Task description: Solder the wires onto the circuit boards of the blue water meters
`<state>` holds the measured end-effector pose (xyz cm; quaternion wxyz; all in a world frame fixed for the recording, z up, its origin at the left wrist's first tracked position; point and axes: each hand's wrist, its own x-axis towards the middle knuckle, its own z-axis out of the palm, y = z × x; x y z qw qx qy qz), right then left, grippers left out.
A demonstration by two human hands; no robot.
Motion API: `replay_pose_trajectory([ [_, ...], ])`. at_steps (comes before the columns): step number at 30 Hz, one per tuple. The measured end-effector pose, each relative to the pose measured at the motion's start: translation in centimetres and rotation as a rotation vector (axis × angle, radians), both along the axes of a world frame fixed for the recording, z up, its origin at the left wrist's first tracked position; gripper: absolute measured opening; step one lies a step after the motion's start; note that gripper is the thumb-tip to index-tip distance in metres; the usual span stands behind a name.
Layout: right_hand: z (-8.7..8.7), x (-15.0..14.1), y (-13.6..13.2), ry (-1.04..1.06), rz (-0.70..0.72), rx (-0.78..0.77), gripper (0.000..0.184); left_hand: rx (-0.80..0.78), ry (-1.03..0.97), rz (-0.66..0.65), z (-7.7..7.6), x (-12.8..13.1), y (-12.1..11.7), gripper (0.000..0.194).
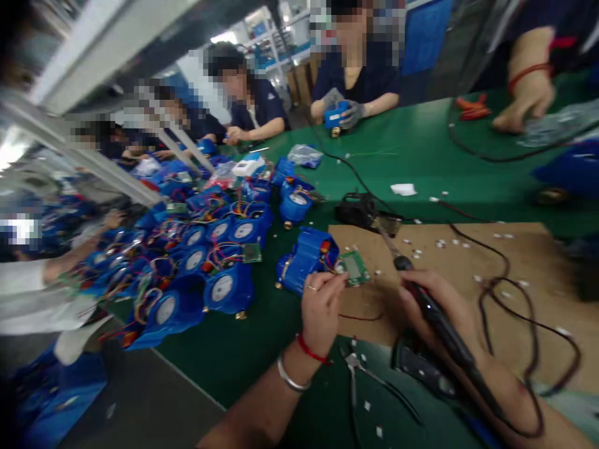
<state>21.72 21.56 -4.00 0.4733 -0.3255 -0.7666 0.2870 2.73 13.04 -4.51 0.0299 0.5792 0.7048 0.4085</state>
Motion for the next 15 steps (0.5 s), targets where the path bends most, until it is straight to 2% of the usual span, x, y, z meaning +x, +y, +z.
replay_pose_trajectory([
  [3,-1.2,0.7,0.8,-0.062,0.051,0.003,0.026,-0.046,-0.012,-0.067,-0.1,-0.1,0.3,0.032],
  [10,0.0,0.1,0.9,-0.041,0.114,0.057,0.031,-0.118,0.072,-0.094,0.1,0.2,0.5,0.043],
  [15,-0.3,0.3,1.1,-0.042,0.110,0.059,0.031,-0.058,-0.014,-0.028,-0.1,0.2,0.7,0.020],
])
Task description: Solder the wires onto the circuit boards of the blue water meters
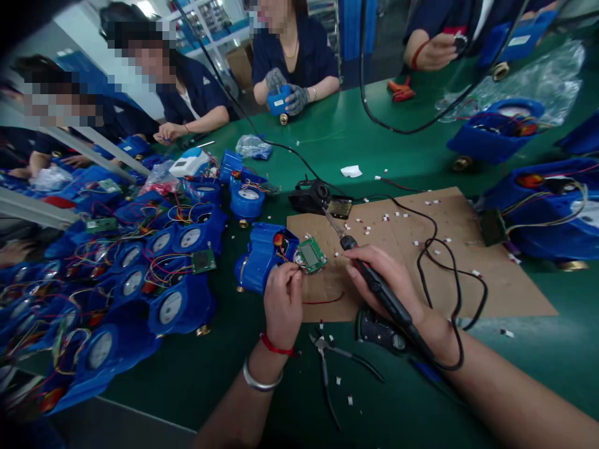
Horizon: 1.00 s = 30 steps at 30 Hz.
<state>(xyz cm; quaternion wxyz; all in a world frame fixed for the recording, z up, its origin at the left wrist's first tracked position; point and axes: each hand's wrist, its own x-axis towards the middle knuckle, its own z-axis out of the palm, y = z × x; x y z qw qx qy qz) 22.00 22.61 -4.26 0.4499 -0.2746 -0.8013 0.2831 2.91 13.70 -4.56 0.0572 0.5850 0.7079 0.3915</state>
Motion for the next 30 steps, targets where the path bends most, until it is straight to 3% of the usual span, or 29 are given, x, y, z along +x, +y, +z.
replay_pose_trajectory([
  [6,0.1,0.1,-0.2,0.019,-0.016,-0.065,0.030,0.020,0.034,-0.006,-0.3,0.2,0.2,0.006],
  [14,0.3,0.3,-0.3,0.163,0.005,-0.369,0.035,0.056,0.000,-0.021,-0.3,0.0,0.4,0.005],
  [21,-0.3,0.1,0.2,0.440,0.081,-0.586,0.015,0.044,0.026,-0.036,-0.7,-0.1,0.4,0.006],
  [25,-1.0,0.4,0.4,0.451,0.095,-0.666,0.012,0.043,0.028,-0.039,-0.6,-0.1,0.4,0.007],
  [30,-0.8,0.6,0.0,0.340,0.077,-0.636,0.014,0.049,0.013,-0.039,-0.5,-0.1,0.5,0.007],
])
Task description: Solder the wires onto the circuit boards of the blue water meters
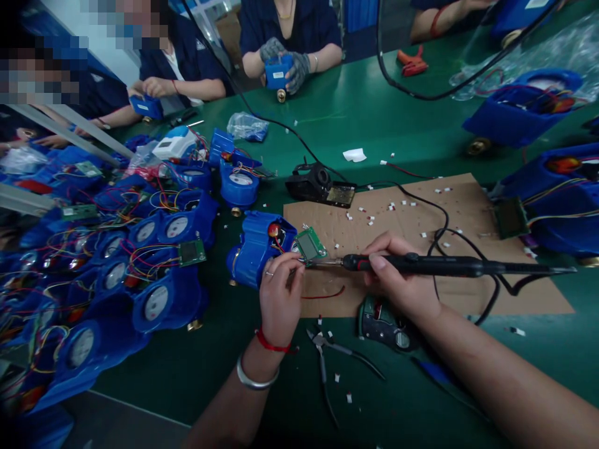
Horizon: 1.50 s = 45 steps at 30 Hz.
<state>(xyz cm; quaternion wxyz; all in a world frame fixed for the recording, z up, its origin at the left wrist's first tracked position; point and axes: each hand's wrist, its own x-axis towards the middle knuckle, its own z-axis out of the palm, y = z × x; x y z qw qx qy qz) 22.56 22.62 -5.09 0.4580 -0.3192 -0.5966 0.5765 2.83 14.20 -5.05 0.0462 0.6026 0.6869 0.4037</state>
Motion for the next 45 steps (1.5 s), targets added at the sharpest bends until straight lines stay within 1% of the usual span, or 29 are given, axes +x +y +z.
replay_pose_trajectory([
  [3,0.43,0.04,-0.14,-0.105,-0.006,0.045,0.014,-0.007,-0.005,0.002,-0.03,-0.02,0.01,0.007],
  [8,0.65,0.02,-0.08,-0.160,-0.003,0.094,0.016,-0.008,-0.004,0.003,-0.07,-0.07,0.00,0.007],
  [13,0.45,0.01,0.01,-0.161,0.013,0.065,0.016,-0.011,-0.005,0.005,-0.06,-0.05,0.01,0.007],
  [19,0.49,0.01,0.02,-0.192,0.012,0.100,0.016,-0.009,0.004,0.009,-0.11,-0.08,0.05,0.006],
  [30,0.77,0.09,0.05,-0.217,0.025,0.095,0.018,0.009,-0.009,0.006,-0.08,-0.03,0.09,0.006],
  [38,0.41,-0.03,0.19,-0.197,0.015,0.091,0.016,0.003,0.000,0.005,-0.14,-0.02,0.14,0.007],
  [45,0.60,-0.02,0.10,-0.198,0.017,0.092,0.017,0.005,-0.013,0.013,-0.11,0.03,0.18,0.007],
])
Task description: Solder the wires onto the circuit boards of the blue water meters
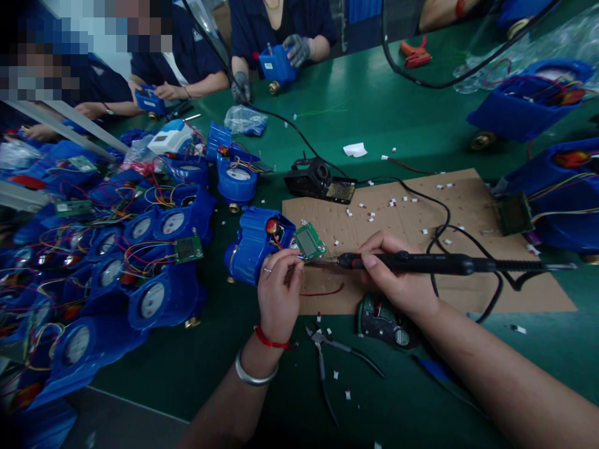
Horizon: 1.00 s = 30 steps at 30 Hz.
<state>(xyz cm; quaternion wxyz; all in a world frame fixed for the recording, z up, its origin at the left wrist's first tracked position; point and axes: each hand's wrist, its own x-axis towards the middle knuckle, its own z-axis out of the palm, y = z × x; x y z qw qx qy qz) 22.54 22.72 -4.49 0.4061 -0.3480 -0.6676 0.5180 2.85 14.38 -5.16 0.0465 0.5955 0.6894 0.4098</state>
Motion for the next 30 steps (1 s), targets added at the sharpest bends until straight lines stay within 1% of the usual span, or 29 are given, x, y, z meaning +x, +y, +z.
replay_pose_trajectory([
  [4,0.0,0.0,0.0,0.006,-0.029,0.021,0.017,-0.001,0.005,-0.004,0.0,-0.1,0.0,0.007],
  [9,0.0,-0.1,-0.1,0.077,-0.044,-0.038,0.017,-0.002,0.013,-0.007,0.0,-0.1,-0.1,0.007],
  [15,0.2,0.0,-0.1,0.034,-0.030,-0.002,0.017,0.000,0.012,-0.006,0.0,-0.1,0.0,0.007],
  [18,0.0,-0.1,-0.2,0.073,-0.028,-0.023,0.015,-0.003,0.012,-0.004,-0.1,-0.1,0.0,0.006],
  [20,-0.3,-0.1,-0.2,0.146,-0.033,-0.056,0.014,-0.005,0.012,-0.003,0.0,-0.1,-0.1,0.006],
  [22,-0.3,-0.2,0.0,0.228,-0.075,-0.084,0.013,-0.009,0.012,-0.001,0.0,-0.1,-0.1,0.006],
  [25,0.4,-0.4,0.9,0.313,-0.211,-0.075,0.012,-0.021,0.008,-0.008,0.0,-0.2,-0.1,0.007],
  [28,2.0,-1.2,3.2,0.327,-0.338,-0.049,0.012,-0.032,0.006,-0.007,-0.1,-0.1,-0.1,0.009],
  [30,2.9,-2.0,5.4,0.254,-0.381,-0.077,0.013,-0.031,0.015,0.002,0.1,0.1,-0.3,0.010],
])
